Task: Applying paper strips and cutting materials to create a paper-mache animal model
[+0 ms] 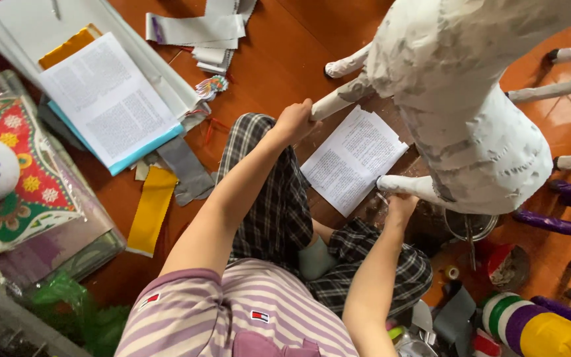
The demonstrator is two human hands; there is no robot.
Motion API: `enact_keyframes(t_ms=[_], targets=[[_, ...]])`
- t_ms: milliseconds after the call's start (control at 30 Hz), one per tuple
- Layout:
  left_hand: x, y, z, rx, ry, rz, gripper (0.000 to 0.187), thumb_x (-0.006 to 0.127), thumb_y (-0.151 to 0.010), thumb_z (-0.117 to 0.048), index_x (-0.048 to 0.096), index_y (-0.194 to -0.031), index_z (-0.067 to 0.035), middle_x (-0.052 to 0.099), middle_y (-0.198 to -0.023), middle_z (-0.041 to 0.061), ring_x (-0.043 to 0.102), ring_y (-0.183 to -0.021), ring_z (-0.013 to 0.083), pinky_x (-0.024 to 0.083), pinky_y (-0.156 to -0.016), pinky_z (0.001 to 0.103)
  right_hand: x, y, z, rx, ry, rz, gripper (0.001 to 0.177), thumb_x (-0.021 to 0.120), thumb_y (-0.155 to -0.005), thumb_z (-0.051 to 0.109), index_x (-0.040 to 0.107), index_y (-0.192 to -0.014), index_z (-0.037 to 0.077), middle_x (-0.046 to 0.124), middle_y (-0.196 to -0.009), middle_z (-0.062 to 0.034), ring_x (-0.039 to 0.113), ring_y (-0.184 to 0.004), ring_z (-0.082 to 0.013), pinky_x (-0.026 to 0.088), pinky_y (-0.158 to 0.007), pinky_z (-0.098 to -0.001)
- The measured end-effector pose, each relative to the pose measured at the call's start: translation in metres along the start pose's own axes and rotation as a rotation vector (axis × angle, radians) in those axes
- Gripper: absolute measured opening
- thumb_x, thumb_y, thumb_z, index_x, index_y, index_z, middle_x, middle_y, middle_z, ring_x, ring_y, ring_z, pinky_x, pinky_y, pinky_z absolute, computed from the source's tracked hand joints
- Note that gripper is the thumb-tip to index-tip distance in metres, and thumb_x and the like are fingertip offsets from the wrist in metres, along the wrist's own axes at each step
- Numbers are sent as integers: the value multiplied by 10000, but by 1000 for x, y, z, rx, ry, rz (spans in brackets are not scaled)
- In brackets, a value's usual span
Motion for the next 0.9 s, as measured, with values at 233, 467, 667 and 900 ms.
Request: enact_keyframes(t_ms=[233, 467, 667, 900], targets=[[-125, 12, -80, 273, 672, 70, 917, 844, -719, -353, 342, -1403, -7, 509, -1301, 373, 490, -1201, 568, 391, -1049, 637, 57, 38, -92, 91, 21, 296, 117, 641, -750, 216, 718, -787, 135, 685, -686, -108, 664, -500, -235, 549, -412, -324], [-113, -54, -115, 258, 719, 229, 637, 939, -560, -583, 698, -1022, -217, 703, -948, 45, 672, -954, 233, 535, -814, 364, 109, 25, -140, -145, 437, 490, 318, 697, -798, 420, 728, -979, 161, 728, -911, -82, 684, -947, -305, 539, -791, -447], [-109, -55, -125, 203, 971, 223, 474, 972, -550, -377, 752, -920, -178, 709, -827, 9, 674, -798, 154, 528, -654, 261, 99, 35, -123, -113, 265, 530, 291, 717, -811, 324, 706, -981, 88, 712, -872, -127, 668, -896, -303, 519, -763, -444], [-178, -41, -92, 169, 1385, -1, 762, 858, -675, 32, 550, -1356, -118, 724, -1126, 38, 641, -1041, 152, 467, -948, 232, 78, 50, -82, -77, 409, 562, 313, 634, -774, 360, 703, -940, 104, 715, -875, -128, 647, -826, -268, 478, -800, -377]])
Point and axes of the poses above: each hand's wrist, its own y-axis away from the middle knuckle, its own x-axis out of the palm, z = x × y, the point moved 4 cm from there along -y, towards the middle knuckle
